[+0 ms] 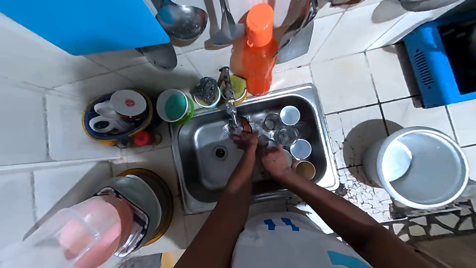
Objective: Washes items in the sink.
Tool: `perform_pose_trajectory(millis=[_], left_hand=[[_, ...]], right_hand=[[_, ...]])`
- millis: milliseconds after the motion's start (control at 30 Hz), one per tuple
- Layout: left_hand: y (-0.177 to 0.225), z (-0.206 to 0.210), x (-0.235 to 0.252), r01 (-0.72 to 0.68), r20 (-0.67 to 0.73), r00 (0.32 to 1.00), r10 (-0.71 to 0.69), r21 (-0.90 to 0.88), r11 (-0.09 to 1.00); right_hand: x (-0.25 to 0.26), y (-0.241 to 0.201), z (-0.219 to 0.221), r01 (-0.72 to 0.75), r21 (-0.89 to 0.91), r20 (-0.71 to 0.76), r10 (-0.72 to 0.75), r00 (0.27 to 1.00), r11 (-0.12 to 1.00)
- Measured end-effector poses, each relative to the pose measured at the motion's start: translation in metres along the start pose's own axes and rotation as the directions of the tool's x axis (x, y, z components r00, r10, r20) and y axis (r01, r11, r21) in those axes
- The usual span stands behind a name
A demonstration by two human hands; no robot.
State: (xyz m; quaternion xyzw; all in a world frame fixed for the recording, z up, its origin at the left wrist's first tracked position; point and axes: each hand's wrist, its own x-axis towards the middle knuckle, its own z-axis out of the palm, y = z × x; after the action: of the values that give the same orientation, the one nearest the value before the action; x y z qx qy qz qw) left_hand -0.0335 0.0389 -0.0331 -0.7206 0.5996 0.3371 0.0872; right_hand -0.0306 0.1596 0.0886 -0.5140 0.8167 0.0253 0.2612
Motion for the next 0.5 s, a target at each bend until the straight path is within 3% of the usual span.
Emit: perform_pose_trajectory(millis=[100, 233, 367, 500], left_hand=[[-0.019, 0.024, 0.019, -0.065, -0.112, 0.992, 0.060, -0.046, 0.997], [-0.024, 0.024, 0.027, -0.133, -0.110, 0.986, 0.123, -0.092, 0.987], [-0.034, -0.011, 0.020, -0.166, -0.043, 0.986, 0.162, -0.081, 0.983], [-0.061, -0.041, 0.041, -0.247, 0.022, 0.969, 0.246, 0.088, 0.965]], right_hand=[[-0.002, -0.005, -0.014, -0.038, 0.026, 0.083, 0.036, 0.996, 0.999], [-0.001, -0.004, -0.015, -0.017, 0.021, 0.045, 0.017, 0.999, 1.000], [0.002, 0.002, -0.008, -0.009, 0.003, 0.091, 0.009, 0.996, 1.000], [0.007, 0.005, -0.011, 0.007, -0.028, 0.219, -0.001, 0.976, 1.000]])
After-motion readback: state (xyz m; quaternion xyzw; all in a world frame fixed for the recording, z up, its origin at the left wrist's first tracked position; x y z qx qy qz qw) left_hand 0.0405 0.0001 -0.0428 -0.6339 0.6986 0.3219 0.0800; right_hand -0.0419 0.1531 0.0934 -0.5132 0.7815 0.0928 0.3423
